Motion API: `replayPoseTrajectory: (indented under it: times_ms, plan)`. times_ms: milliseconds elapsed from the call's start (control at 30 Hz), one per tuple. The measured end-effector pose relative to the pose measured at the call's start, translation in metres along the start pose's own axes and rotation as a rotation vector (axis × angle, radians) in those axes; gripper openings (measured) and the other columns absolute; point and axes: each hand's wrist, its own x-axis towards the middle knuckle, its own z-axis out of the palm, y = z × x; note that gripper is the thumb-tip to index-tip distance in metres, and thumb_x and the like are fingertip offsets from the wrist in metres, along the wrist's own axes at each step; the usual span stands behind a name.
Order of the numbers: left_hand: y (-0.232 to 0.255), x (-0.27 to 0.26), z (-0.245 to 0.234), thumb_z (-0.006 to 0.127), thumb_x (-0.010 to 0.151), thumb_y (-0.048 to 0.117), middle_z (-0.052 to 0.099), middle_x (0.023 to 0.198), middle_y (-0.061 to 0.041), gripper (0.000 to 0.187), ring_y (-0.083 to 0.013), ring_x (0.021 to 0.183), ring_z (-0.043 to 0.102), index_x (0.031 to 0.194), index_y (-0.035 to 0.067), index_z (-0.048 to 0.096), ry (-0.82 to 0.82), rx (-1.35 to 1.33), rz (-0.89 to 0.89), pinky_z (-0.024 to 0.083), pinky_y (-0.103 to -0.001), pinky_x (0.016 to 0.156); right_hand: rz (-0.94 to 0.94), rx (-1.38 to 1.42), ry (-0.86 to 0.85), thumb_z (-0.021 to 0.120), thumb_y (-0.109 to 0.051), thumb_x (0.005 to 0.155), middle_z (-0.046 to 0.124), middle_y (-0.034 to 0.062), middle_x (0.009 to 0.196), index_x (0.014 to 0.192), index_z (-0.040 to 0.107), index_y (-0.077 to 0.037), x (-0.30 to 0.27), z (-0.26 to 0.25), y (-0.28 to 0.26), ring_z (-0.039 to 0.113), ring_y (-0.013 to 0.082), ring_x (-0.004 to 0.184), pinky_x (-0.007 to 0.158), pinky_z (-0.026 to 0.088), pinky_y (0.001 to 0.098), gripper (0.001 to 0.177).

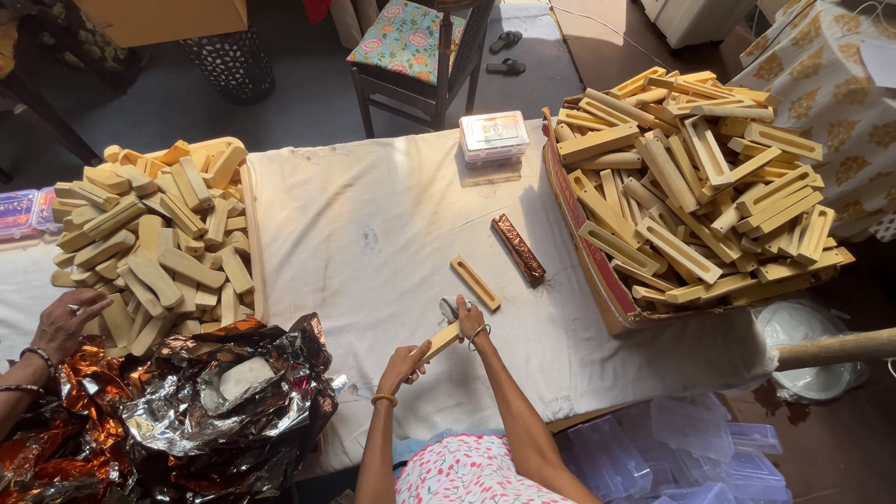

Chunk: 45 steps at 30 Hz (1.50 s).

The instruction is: Wrapping wooden or soap-like bars individually in metallic foil.

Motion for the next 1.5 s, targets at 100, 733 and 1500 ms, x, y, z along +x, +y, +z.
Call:
replayPoseTrajectory:
  times_ms: [100,733,1500]
  plan:
    - [0.019,-0.019,0.01,0.073,0.078,0.07,0.065,0.061,-0.003,0.061,-0.01,0.05,0.056,0.081,0.009,0.074,0.211,0.521,0.292,0.042,-0.029,0.047,0.109,-0.234,0.074,0.041,-0.058,0.1,0.074,0.0224,0.073,0.081,0.07,0.006,0.013,-0.004,0.023,0.071,0.0326,0.051,0.039,0.055,0.0391,0.072]
    - [-0.047,0.048,0.03,0.051,0.093,0.069,0.079,0.1,-0.021,0.086,-0.0162,0.078,0.078,0.118,-0.011,0.063,0.082,-0.823,-0.071,0.06,-0.02,0.058,-0.667,-0.421,0.525,0.071,0.004,0.077,0.055,0.0174,0.122,0.11,0.059,-0.003,-0.082,0.0,-0.017,0.064,0.04,0.108,0.083,0.057,0.0467,0.036]
    - [-0.066,0.072,0.005,0.048,0.095,0.075,0.049,0.054,0.005,0.072,-0.005,0.042,0.035,0.072,0.009,0.063,0.129,-0.631,-0.196,0.027,-0.024,0.039,-0.879,-1.019,0.108,0.065,0.0,0.076,0.071,0.0044,0.087,0.076,0.072,-0.008,0.0,0.028,-0.003,0.062,0.0279,0.095,0.081,0.055,0.0397,0.01]
